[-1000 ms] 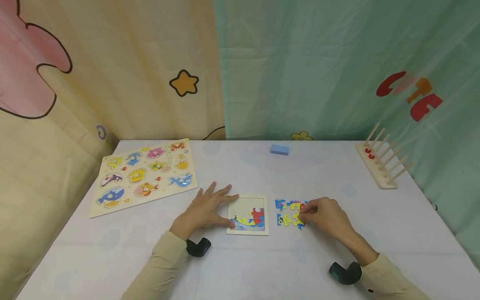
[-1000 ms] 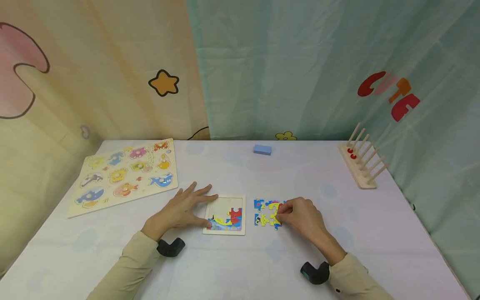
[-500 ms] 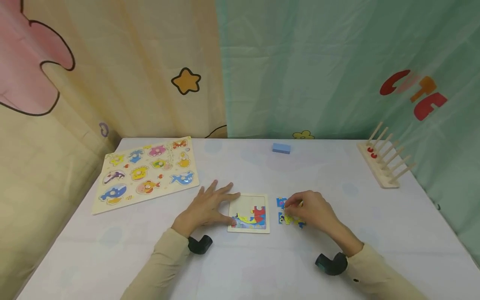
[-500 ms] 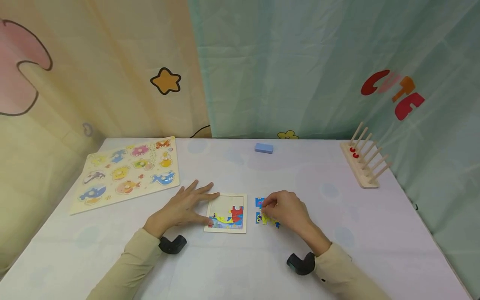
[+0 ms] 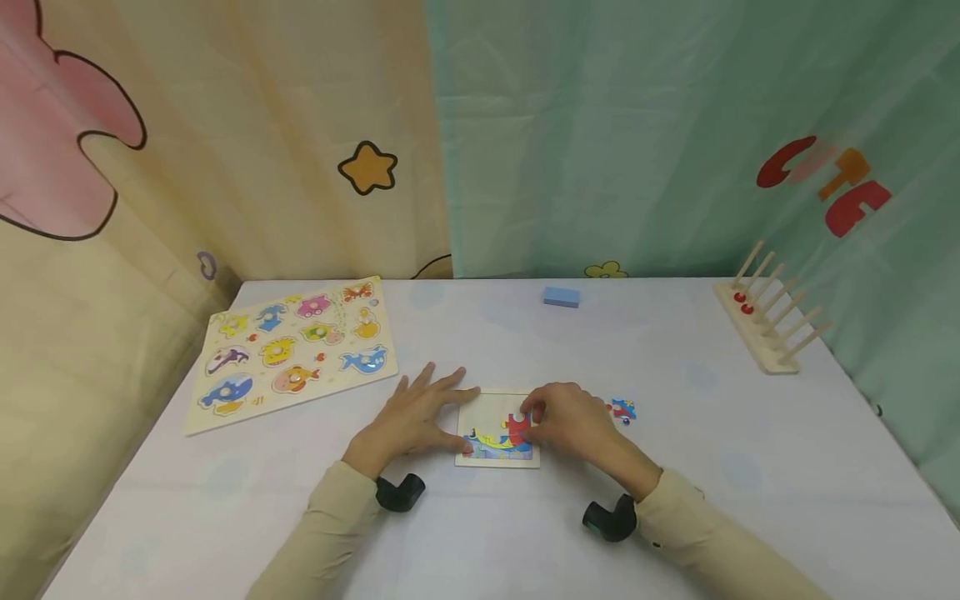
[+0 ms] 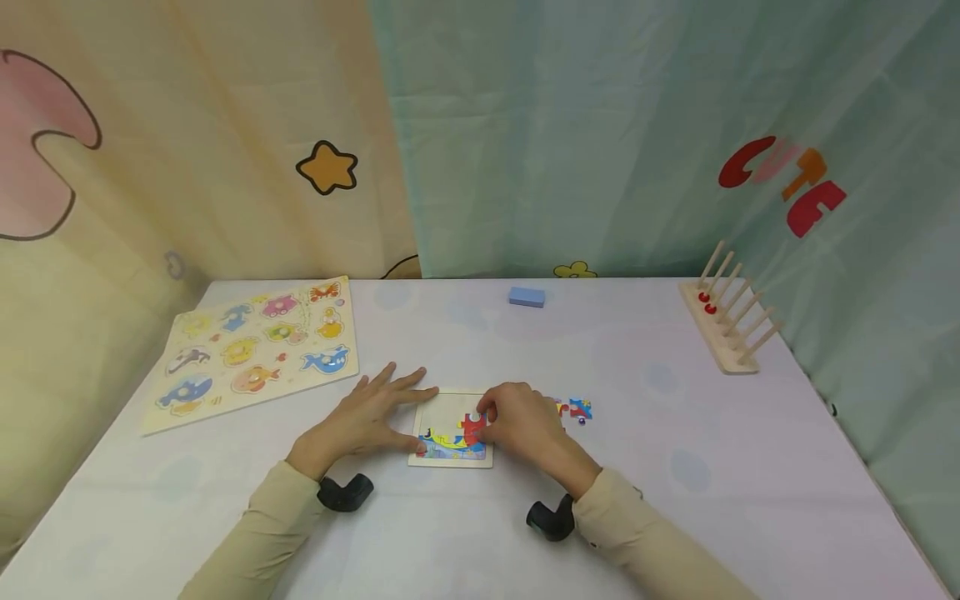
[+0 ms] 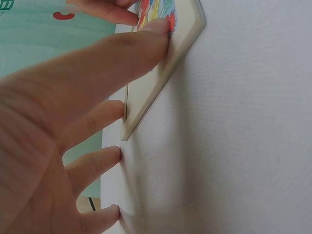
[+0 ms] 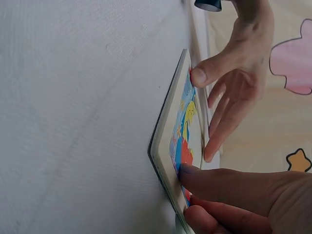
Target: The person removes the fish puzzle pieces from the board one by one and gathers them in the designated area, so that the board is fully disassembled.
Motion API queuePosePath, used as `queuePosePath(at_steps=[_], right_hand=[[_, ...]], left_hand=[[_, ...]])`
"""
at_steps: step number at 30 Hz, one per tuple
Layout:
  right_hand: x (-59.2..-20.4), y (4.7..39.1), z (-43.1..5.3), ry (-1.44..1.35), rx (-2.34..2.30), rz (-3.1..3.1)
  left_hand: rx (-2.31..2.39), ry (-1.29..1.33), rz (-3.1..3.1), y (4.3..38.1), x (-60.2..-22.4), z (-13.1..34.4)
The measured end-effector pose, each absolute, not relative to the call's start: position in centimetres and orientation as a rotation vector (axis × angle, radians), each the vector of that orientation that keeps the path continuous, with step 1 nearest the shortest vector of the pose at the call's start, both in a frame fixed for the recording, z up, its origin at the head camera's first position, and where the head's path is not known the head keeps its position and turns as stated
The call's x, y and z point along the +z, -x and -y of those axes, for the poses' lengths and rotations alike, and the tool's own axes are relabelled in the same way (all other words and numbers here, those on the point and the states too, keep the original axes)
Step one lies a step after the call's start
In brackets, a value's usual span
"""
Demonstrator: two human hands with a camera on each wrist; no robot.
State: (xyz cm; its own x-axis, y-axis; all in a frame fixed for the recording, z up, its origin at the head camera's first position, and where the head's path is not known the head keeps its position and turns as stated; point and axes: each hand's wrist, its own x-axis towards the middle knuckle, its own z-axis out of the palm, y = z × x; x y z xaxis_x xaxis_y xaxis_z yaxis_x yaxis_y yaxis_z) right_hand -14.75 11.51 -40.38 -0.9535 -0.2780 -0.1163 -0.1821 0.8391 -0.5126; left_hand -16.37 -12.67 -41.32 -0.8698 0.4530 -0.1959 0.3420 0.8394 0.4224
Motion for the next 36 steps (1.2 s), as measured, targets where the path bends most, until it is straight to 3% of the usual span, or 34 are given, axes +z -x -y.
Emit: queuePosePath(at_steps=[20,36], right_hand=[[-40.6,14.2,-11.3,0.337,-0.804,-2.886],[-41.3,13.8,-13.0,0.618,-1.125,-2.753]], left_hand=[[0.554,-0.605,-2.728,16.4,-41.3,12.7],[0.554,-0.613,-2.726,16.3,-41.1,12.6]])
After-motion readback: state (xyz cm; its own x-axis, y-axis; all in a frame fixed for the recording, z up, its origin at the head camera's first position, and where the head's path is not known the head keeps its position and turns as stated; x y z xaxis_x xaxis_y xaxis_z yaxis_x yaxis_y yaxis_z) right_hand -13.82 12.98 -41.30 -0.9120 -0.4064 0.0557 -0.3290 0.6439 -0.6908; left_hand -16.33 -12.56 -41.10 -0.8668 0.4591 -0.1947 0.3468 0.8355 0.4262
